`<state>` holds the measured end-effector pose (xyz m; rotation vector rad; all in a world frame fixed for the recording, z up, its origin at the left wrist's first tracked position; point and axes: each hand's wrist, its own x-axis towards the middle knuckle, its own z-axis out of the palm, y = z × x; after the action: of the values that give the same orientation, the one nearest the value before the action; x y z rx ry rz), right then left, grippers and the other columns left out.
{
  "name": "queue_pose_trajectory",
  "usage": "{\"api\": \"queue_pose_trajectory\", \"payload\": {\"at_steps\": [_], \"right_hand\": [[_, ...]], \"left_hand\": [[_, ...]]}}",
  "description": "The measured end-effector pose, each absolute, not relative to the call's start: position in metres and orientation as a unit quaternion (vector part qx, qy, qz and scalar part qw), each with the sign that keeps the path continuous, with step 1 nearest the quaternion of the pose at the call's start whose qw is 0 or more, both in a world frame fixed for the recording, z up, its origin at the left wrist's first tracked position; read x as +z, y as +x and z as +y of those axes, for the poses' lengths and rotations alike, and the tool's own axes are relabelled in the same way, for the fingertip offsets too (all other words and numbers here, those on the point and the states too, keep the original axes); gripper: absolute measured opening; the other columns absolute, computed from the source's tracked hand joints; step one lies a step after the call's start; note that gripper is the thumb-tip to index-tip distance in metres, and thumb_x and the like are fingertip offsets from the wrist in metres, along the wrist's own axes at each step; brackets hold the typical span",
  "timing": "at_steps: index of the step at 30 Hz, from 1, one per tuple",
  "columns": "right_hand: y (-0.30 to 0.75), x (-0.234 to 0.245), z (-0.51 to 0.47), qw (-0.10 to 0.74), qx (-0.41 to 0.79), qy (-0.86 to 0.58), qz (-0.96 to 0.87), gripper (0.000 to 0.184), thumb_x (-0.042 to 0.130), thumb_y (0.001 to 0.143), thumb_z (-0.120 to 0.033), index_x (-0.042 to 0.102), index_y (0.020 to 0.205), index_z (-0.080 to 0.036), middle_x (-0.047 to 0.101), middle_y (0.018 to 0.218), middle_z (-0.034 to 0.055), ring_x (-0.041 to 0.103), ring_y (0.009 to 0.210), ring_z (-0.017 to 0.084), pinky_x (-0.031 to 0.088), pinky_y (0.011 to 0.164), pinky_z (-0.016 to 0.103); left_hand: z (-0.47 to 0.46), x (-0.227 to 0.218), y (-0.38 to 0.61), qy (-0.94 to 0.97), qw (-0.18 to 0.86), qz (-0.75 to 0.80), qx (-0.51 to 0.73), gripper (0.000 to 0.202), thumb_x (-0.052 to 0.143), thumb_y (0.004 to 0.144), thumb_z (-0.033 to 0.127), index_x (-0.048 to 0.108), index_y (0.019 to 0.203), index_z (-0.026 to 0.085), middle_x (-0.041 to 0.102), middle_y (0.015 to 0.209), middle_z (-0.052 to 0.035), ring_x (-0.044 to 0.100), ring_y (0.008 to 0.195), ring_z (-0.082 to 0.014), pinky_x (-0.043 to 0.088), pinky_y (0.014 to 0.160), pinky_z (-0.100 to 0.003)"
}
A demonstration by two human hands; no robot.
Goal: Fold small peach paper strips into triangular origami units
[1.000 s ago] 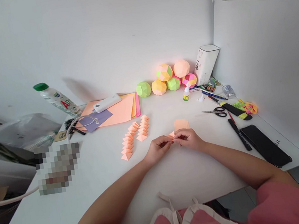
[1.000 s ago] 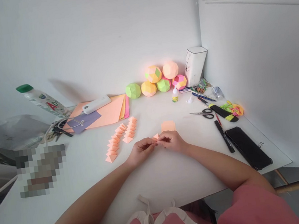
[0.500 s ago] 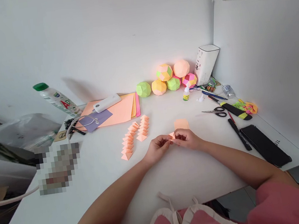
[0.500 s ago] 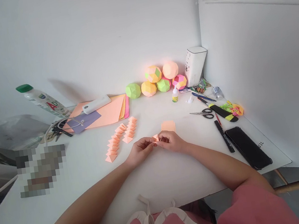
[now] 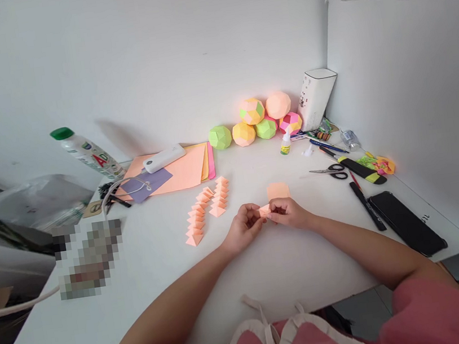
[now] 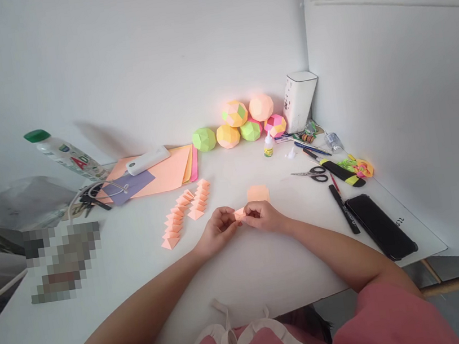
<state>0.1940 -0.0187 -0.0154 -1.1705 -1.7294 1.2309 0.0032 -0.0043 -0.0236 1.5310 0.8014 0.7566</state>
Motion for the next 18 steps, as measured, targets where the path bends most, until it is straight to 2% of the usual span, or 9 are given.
{"api": "queue_pose_trajectory", "payload": {"at_steps": [2, 4, 7, 14, 18], "right_hand": [[0.194, -0.016, -0.018, 0.356, 0.473, -0.449, -0.669, 0.025, 0.054, 0.08, -0.034, 0.047, 0.064, -0.016, 0.047, 0.062, -0.0024, 0.039, 0.052, 0.008, 0.032, 0.047, 0.021], [0.195, -0.017, -0.018, 0.359, 0.466, -0.446, -0.674, 0.025, 0.054, 0.08, -0.034, 0.047, 0.065, -0.016, 0.046, 0.062, -0.0025, 0.039, 0.053, 0.008, 0.033, 0.048, 0.022], [0.194, -0.018, -0.018, 0.354, 0.457, -0.447, -0.683, 0.025, 0.054, 0.08, -0.035, 0.049, 0.065, -0.016, 0.047, 0.062, -0.0022, 0.04, 0.053, 0.008, 0.033, 0.047, 0.021], [0.191, -0.017, -0.02, 0.352, 0.431, -0.436, -0.707, 0.015, 0.055, 0.078, -0.028, 0.054, 0.07, -0.015, 0.05, 0.065, -0.0005, 0.043, 0.055, 0.009, 0.035, 0.048, 0.022], [0.191, -0.018, -0.02, 0.349, 0.417, -0.441, -0.713, 0.008, 0.055, 0.074, -0.021, 0.054, 0.069, -0.015, 0.049, 0.065, -0.0005, 0.043, 0.055, 0.009, 0.034, 0.048, 0.021]], "left_hand": [[-0.004, -0.023, 0.004, 0.674, 0.559, 0.356, 0.326, 0.029, 0.055, 0.08, 0.031, 0.044, 0.105, 0.02, 0.053, 0.075, 0.0017, 0.048, 0.062, -0.0088, 0.04, 0.058, -0.022], [-0.004, -0.022, 0.005, 0.706, 0.518, 0.364, 0.318, 0.019, 0.053, 0.08, 0.034, 0.052, 0.089, 0.018, 0.051, 0.074, 0.0003, 0.044, 0.061, -0.0092, 0.038, 0.056, -0.023], [-0.003, -0.02, 0.005, 0.743, 0.475, 0.36, 0.305, 0.025, 0.05, 0.081, 0.038, 0.054, 0.068, 0.017, 0.049, 0.072, -0.0005, 0.041, 0.06, -0.0101, 0.037, 0.056, -0.024], [-0.004, -0.012, 0.005, 0.754, 0.479, 0.35, 0.282, 0.026, 0.047, 0.082, 0.038, 0.059, 0.071, 0.017, 0.044, 0.065, 0.0006, 0.041, 0.06, -0.0116, 0.036, 0.056, -0.024], [-0.005, -0.012, 0.006, 0.757, 0.478, 0.349, 0.278, 0.027, 0.047, 0.082, 0.035, 0.055, 0.064, 0.017, 0.043, 0.064, 0.0006, 0.04, 0.059, -0.011, 0.035, 0.054, -0.024]]}}
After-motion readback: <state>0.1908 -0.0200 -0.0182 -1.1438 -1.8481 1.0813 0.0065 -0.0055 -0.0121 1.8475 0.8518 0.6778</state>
